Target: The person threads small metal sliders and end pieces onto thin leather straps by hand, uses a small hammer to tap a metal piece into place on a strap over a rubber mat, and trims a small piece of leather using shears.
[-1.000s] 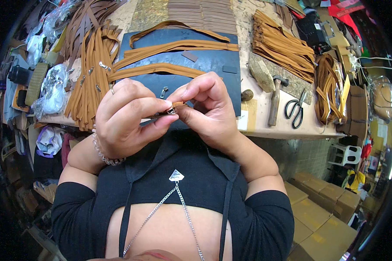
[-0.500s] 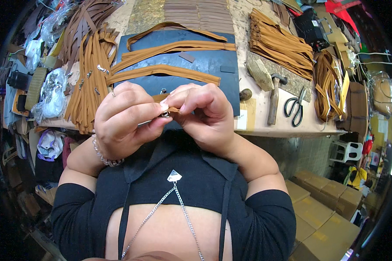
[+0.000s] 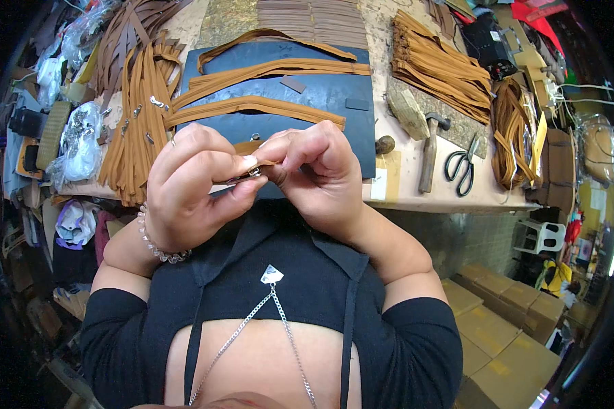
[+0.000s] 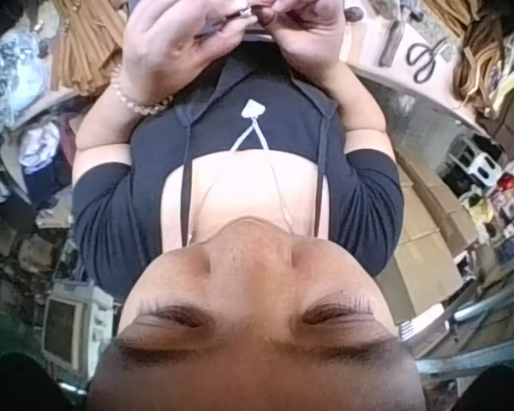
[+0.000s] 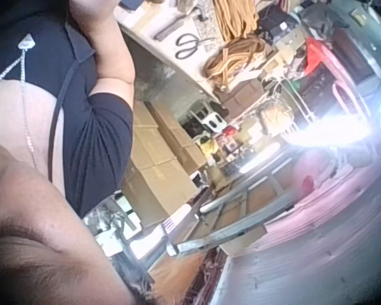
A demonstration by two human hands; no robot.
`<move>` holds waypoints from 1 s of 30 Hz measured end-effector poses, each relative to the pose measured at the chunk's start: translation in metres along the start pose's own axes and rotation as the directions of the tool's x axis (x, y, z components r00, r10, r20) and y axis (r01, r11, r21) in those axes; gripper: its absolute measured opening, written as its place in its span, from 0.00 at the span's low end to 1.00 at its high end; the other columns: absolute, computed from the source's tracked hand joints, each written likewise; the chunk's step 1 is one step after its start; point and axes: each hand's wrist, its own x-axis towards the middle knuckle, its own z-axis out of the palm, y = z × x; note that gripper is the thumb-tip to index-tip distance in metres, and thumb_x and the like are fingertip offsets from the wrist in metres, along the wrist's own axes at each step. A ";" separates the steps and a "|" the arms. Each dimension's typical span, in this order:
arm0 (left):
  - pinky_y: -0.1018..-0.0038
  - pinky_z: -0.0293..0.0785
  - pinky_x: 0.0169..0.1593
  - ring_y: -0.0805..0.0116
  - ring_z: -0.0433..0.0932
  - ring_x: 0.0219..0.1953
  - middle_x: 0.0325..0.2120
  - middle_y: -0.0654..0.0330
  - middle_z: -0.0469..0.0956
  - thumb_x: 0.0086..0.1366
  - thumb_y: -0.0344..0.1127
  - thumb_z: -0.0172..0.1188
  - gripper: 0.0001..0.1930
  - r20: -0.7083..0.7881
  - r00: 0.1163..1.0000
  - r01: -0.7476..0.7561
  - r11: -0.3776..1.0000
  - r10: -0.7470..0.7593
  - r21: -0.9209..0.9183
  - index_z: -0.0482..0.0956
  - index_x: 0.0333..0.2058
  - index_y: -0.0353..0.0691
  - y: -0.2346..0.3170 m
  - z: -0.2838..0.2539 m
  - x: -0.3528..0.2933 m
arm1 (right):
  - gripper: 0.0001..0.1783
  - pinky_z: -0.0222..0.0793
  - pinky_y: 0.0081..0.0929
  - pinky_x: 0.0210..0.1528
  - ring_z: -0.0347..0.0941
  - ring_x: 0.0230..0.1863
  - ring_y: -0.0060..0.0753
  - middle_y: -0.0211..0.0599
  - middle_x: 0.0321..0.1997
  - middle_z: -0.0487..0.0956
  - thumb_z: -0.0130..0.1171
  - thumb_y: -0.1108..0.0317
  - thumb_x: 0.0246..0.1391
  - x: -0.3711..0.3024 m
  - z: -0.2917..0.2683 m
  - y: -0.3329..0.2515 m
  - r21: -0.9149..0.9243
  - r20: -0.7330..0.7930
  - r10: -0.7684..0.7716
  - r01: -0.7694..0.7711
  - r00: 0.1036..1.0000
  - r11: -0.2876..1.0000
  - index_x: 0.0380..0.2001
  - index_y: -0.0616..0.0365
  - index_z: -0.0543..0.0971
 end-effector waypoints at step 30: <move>0.73 0.73 0.41 0.65 0.78 0.35 0.30 0.59 0.80 0.54 0.27 0.72 0.09 0.225 0.899 0.422 0.882 -0.376 -0.210 0.80 0.31 0.36 -0.006 -0.014 -0.003 | 0.15 0.74 0.29 0.41 0.79 0.38 0.38 0.39 0.35 0.78 0.63 0.87 0.48 0.000 -0.001 -0.019 -0.336 0.011 0.124 -0.113 0.992 0.935 0.34 0.58 0.72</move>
